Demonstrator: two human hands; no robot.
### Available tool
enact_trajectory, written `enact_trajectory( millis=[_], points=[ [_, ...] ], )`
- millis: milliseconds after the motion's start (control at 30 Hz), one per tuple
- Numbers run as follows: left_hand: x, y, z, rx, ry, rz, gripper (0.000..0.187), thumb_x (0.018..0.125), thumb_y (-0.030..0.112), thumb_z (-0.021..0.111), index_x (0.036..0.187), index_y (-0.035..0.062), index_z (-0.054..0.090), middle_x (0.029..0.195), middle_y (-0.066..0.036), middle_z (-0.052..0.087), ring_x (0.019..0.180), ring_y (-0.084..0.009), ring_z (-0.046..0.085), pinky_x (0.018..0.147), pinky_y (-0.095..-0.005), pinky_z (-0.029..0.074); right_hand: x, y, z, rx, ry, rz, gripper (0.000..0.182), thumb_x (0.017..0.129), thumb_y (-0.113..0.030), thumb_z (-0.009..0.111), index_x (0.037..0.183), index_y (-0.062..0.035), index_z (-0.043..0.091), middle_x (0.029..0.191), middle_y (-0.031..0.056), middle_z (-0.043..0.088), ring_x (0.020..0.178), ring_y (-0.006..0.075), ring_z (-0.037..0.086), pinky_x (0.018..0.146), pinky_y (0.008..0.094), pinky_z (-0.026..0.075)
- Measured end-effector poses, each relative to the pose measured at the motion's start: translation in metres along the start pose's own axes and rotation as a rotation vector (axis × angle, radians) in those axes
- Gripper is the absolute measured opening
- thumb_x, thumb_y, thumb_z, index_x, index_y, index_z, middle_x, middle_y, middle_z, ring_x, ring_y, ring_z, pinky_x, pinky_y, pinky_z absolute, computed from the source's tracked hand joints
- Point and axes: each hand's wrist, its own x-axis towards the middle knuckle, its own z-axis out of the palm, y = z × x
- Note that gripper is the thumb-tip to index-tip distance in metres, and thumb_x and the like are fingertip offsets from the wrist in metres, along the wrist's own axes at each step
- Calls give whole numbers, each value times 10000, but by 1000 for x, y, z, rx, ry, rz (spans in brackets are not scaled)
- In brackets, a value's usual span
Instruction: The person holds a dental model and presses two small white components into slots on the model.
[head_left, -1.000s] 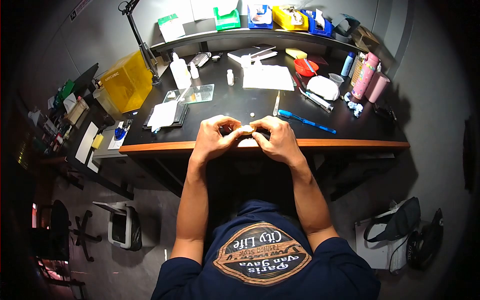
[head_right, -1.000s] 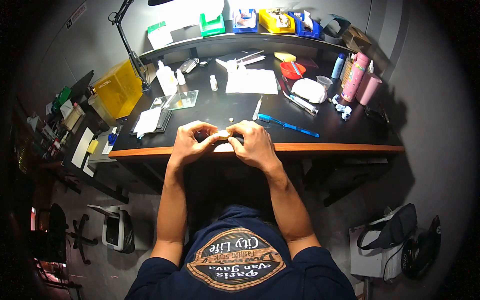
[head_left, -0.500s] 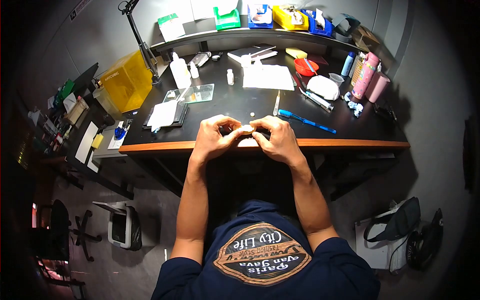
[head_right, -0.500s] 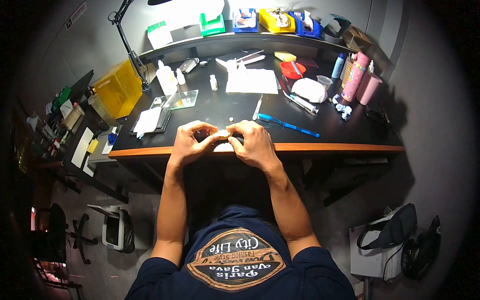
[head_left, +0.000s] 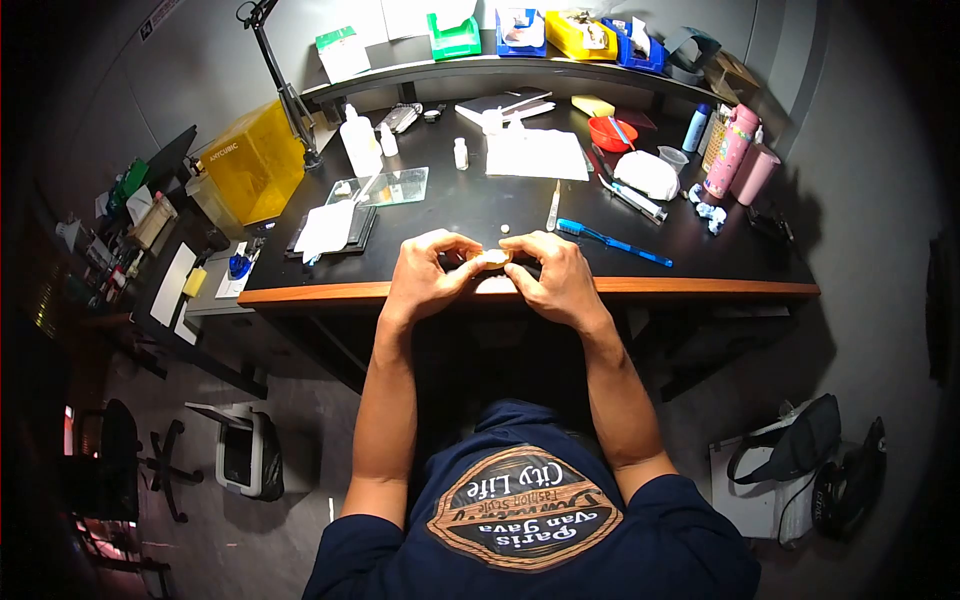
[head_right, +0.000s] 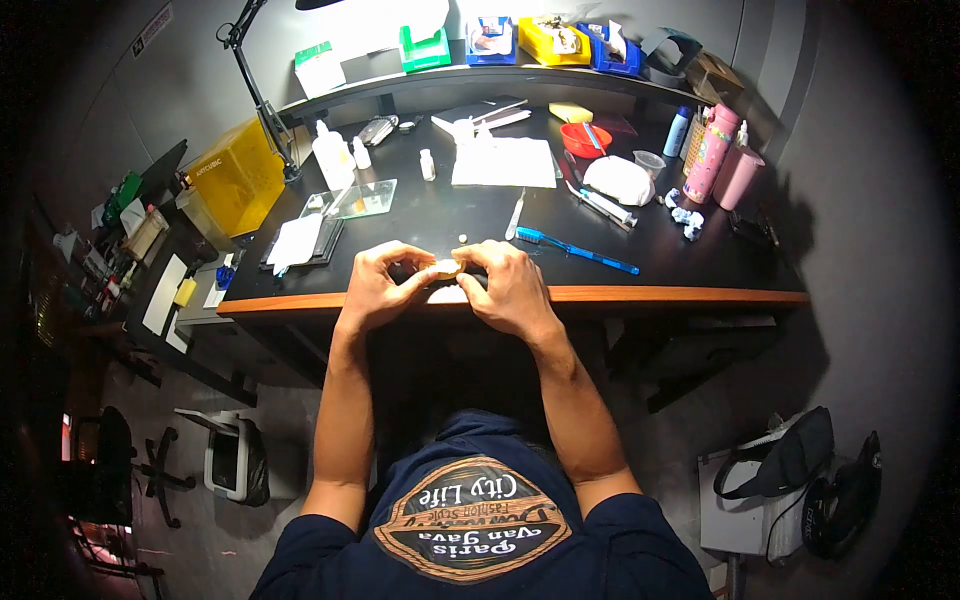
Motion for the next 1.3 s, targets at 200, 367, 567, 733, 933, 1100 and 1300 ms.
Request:
enact_trajectory(
  millis=[200,367,567,733,933,1100,1300],
  points=[
    [0,-1,2,-26,34,21,239,898,180,911,1058,20,832,886,-65,807,748,-100,708,697,-280,563,1,2,-1,-43,-29,-20,238,913,-139,800,1119,-22,807,1048,168,794,1005,353,772,902,423,600],
    [0,3,-1,-2,0,-19,301,891,265,933,1029,17,834,903,-91,805,783,-142,747,721,-301,594,0,2,-1,-32,-19,-14,235,912,-137,802,1117,-21,806,1050,168,794,1004,353,772,903,423,600],
    [0,-5,1,-2,33,5,323,884,241,929,1104,26,827,937,-102,816,803,-159,759,738,-306,603,0,-1,-2,-24,-20,3,231,911,-135,804,1114,-24,808,1051,166,793,1003,352,772,902,422,600],
    [0,-3,1,9,28,-1,339,886,243,924,1130,32,823,960,-108,821,810,-168,766,746,-313,607,0,0,-2,-45,-29,-1,222,911,-134,805,1106,-27,810,1050,164,793,1004,349,771,902,422,599],
    [0,-2,1,-7,17,-15,289,894,237,914,1065,21,826,936,-102,815,801,-164,761,741,-309,601,0,3,-1,-40,-18,-19,240,908,-129,808,1123,-23,805,1049,163,794,993,342,775,894,417,602],
    [1,-6,1,12,4,11,283,893,238,915,1053,22,827,920,-96,813,797,-159,755,731,-308,598,0,2,0,-5,-7,7,259,903,-124,812,1140,-18,799,1047,163,794,994,333,778,893,416,603],
    [0,-3,2,8,35,2,278,903,198,904,1112,35,821,871,-67,798,727,-88,700,672,-272,555,0,2,-1,-24,-19,-11,239,905,-126,810,1118,-19,806,1049,166,794,992,338,775,892,415,602]
  ],
)
